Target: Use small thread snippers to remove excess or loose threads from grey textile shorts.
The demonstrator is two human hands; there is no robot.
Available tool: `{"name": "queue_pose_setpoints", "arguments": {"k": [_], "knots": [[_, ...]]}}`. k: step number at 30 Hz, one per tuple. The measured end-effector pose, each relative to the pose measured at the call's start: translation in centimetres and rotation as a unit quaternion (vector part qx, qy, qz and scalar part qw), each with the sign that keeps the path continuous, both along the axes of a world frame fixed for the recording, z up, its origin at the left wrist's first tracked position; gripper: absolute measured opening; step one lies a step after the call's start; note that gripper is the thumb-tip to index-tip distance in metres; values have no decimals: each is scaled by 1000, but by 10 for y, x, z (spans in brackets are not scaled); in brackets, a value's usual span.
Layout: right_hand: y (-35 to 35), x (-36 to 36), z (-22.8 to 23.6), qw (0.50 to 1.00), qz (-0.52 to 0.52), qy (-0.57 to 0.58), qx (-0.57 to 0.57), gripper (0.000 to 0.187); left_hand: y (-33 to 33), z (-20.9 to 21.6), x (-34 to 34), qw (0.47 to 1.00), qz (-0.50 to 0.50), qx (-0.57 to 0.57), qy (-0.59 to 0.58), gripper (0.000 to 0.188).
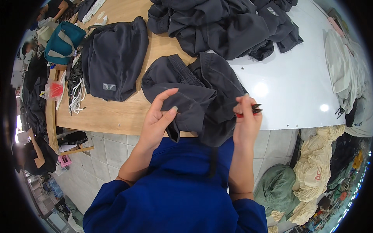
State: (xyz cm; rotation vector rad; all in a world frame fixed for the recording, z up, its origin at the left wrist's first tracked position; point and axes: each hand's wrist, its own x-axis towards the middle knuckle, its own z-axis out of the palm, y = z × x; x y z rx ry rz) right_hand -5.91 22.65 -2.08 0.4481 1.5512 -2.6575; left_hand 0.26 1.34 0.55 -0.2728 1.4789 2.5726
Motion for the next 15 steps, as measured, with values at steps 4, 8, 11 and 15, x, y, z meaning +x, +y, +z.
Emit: {"name": "queue_pose_setpoints", "arguments": {"k": [4, 8, 11, 15], "knots": [[28, 9, 3, 996, 14, 74, -49, 20, -4, -3, -3, 1000, 19, -7, -11, 43], [72, 14, 13, 991, -32, 129, -10, 19, -8, -5, 1, 999, -1, -40, 22, 48], [121, 5, 11, 884, -139, 40, 444, 16, -11, -2, 10, 982, -27, -153, 110, 48], [175, -13, -8, 572, -229, 191, 764, 22, -25, -4, 30, 823, -161, -435, 328, 40]]}}
